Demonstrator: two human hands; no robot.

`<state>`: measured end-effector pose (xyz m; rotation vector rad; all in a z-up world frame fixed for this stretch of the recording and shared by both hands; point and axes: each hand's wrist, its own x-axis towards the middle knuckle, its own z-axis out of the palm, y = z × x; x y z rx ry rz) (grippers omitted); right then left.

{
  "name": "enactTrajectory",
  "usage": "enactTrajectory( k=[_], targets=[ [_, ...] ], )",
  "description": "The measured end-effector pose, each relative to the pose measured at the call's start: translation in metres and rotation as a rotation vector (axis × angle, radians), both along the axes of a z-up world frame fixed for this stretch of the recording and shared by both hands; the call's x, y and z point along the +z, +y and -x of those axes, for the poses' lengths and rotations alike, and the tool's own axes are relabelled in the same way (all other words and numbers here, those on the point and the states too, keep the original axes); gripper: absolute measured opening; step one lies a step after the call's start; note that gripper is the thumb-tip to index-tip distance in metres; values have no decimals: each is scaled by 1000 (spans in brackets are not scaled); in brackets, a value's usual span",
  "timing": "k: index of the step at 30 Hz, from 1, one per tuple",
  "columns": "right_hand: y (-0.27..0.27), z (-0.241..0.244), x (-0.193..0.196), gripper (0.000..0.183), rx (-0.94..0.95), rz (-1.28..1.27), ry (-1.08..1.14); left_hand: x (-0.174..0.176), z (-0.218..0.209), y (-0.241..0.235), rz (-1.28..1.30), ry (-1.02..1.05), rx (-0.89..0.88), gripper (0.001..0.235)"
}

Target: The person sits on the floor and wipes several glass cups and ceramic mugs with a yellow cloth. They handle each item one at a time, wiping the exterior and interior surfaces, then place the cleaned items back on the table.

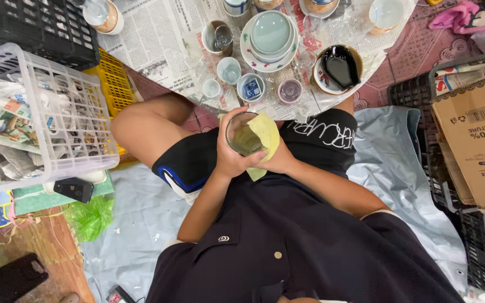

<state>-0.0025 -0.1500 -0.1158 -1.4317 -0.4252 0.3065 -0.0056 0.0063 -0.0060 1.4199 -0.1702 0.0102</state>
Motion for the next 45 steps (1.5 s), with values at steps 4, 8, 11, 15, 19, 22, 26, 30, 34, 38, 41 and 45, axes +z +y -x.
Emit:
enactTrajectory(
  k=[4, 8, 11, 15, 19, 22, 26, 30, 34, 38, 41, 45],
  targets=[
    [-1, 2, 4, 96, -6, 31, 33, -2, -3, 1, -13, -10, -15, 98],
    [-6, 1, 6, 98, -32, 13, 48, -6, -7, -2, -13, -13, -24, 96],
    [-7, 3, 5, 97, -48, 3, 35, -8, -9, -4, -22, -34, -25, 94],
    [-5, 2, 1, 97, -50, -10, 4, -6, -7, -3, -19, -23, -24, 94],
    [-6, 2, -1, 101, -38, -24, -38, -8, 2, -2, -24, -41, -33, 98],
    [-12, -5, 5, 107, 40, -7, -222, -3, 6, 6, -17, -163, -90, 99],
    [-19, -8, 14, 108, 380, -199, 29, 9, 15, 18, 63, -152, -211, 105],
    [-21, -10, 16, 106, 509, -169, 105, 13, 9, 13, 195, -74, -249, 103],
    [-19, -7, 16, 95, 435, -114, 42, 10, 8, 4, 140, -8, -207, 100],
    [-16, -9, 27, 96, 404, -114, 1, 8, 7, 6, 116, -6, -214, 100],
    [-13, -11, 36, 100, 327, -103, -113, 7, 1, 7, 154, 24, -230, 100],
    [-17, -9, 38, 100, 280, -175, -50, 0, -4, 3, 176, 32, -238, 100]
  ],
)
